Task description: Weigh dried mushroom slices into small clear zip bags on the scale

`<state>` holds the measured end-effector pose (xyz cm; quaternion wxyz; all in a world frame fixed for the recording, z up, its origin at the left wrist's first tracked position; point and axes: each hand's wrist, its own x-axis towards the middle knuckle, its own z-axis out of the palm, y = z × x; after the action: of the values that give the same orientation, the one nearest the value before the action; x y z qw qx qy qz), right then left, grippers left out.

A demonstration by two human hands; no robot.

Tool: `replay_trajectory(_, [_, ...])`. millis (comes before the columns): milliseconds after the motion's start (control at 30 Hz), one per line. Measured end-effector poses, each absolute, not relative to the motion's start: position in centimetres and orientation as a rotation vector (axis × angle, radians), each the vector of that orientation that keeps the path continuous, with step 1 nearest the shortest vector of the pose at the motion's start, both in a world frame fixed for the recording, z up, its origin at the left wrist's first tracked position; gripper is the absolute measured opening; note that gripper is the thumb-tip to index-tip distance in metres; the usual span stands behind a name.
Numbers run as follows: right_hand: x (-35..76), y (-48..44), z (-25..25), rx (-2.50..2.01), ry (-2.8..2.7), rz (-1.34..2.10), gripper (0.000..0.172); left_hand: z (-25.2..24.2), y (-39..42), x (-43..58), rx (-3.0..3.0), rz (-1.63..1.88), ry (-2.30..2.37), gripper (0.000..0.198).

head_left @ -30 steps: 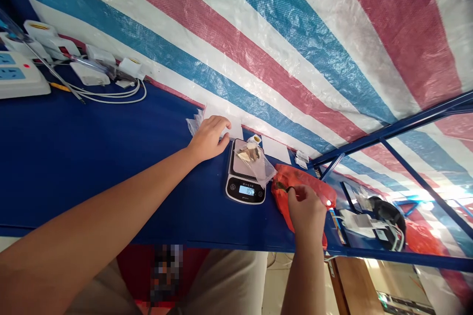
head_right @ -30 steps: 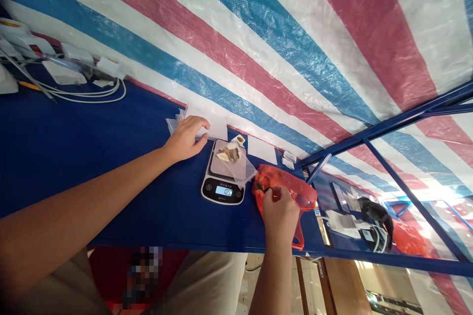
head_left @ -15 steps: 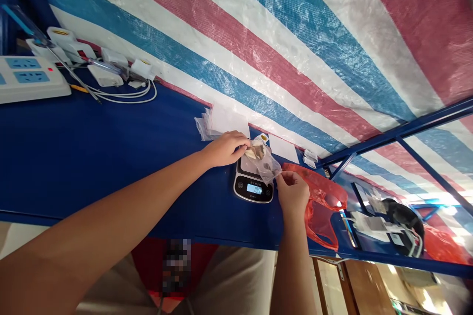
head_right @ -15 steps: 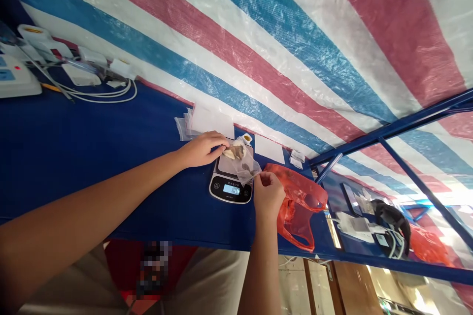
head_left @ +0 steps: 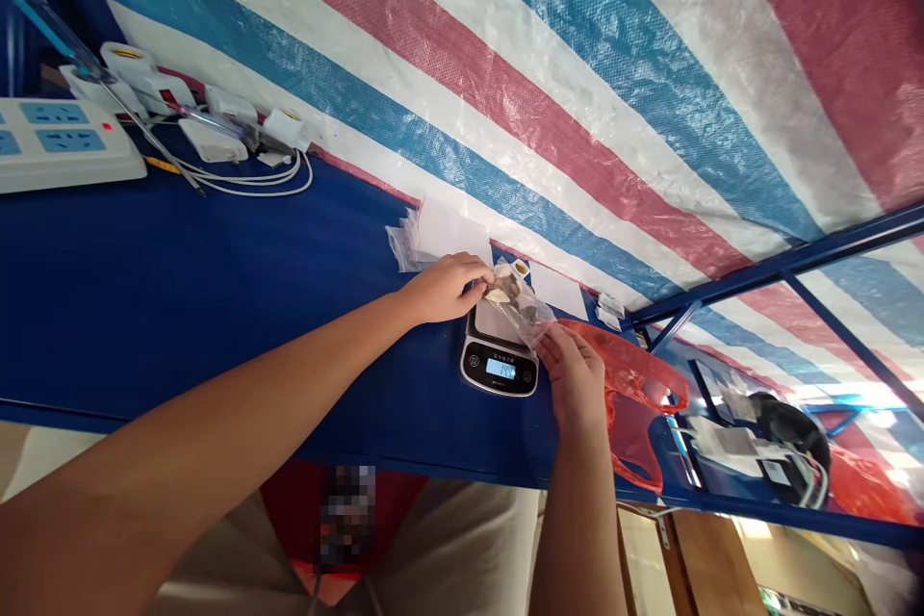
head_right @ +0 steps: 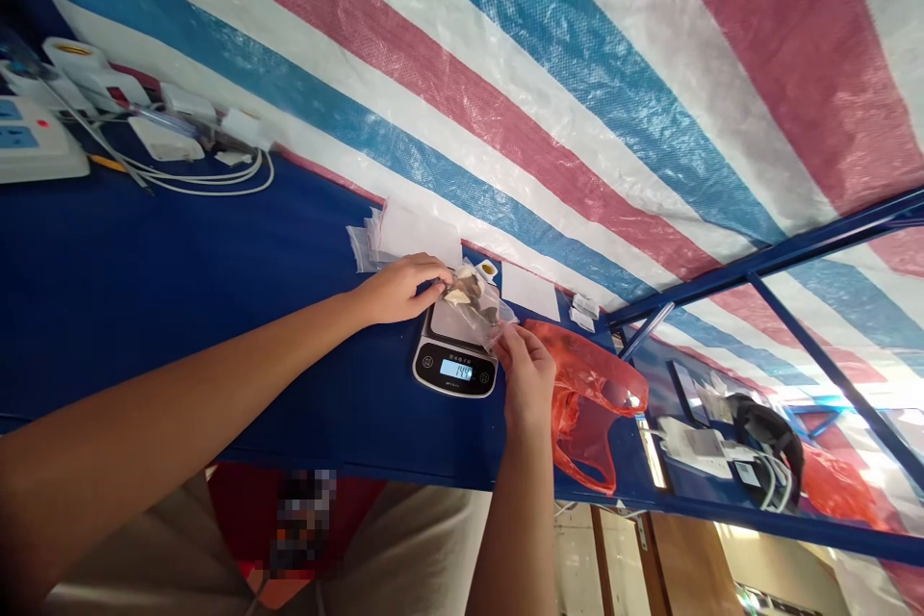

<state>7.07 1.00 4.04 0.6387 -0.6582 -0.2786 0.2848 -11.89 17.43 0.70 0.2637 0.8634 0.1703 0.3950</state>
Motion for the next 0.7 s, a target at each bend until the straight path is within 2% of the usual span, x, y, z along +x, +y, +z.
replay_trajectory(67, [7.3,1.3,3.9,-1.58,-0.68,0.601,0.038,0.6,17.4,-11.9,2.328,1.073,0.471,0.022])
replay_trajectory(233, [7.8,1.9,3.7,-1.651,-0.798,0.517,0.036,0.6,17.4,-11.9,2.35,1.086,0.512,0.021])
replay_trajectory(700, [7.0,0.9,4.7,-1.549,-0.861,0.696,0.035,0.9,16.9,-11.8,2.402,1.001,0.485,0.016])
